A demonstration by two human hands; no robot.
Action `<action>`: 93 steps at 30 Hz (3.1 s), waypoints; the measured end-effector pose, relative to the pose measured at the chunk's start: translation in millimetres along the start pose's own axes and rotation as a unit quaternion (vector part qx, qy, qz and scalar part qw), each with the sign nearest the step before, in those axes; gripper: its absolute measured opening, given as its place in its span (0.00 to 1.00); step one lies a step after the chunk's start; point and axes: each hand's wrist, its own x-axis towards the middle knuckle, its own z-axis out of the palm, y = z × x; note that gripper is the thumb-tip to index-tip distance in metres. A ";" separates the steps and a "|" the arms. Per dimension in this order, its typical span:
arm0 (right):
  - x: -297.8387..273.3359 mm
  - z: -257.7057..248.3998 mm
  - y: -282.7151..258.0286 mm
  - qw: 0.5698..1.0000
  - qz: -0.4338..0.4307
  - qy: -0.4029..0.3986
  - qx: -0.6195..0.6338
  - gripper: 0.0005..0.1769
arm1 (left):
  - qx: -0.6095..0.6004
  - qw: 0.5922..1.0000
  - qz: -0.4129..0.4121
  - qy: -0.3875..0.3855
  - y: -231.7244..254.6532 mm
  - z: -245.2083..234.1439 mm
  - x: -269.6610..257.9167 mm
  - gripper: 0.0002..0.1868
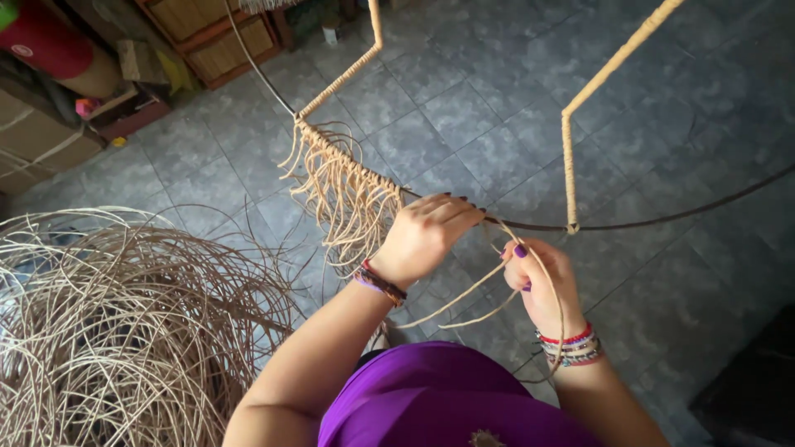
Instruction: Weaving and knotting natural fibers onto a decorative metal frame
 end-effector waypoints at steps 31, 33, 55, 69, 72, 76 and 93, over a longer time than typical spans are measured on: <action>-2.5 11.6 -35.2 0.903 -0.293 -0.002 -0.314 0.13 | 0.223 0.958 -0.178 -0.006 29.4 -113.7 -42.7 0.09; -1.0 11.7 -35.0 0.910 -0.301 -0.004 -0.285 0.14 | 0.300 0.932 -0.203 -0.009 40.0 -111.1 -39.9 0.08; 8.3 -28.8 -32.3 0.921 -0.285 -0.020 -0.265 0.12 | 0.138 0.986 -0.076 -0.057 43.7 0.6 -8.2 0.21; -17.9 -40.0 -32.9 0.832 -0.234 0.117 -0.489 0.03 | 0.152 0.981 -0.086 -0.088 33.9 -27.8 -38.9 0.25; -24.0 -28.0 -20.1 0.857 -0.196 0.118 -0.461 0.06 | 0.094 0.994 0.008 -0.048 33.5 7.6 -3.4 0.21; -22.6 -16.5 -13.5 0.992 -0.022 0.086 -0.086 0.08 | -0.022 0.997 0.070 -0.029 34.5 20.0 12.0 0.21; -39.1 15.9 15.6 0.982 -0.103 0.007 -0.155 0.05 | -0.741 0.507 -0.365 0.245 50.3 22.1 66.5 0.25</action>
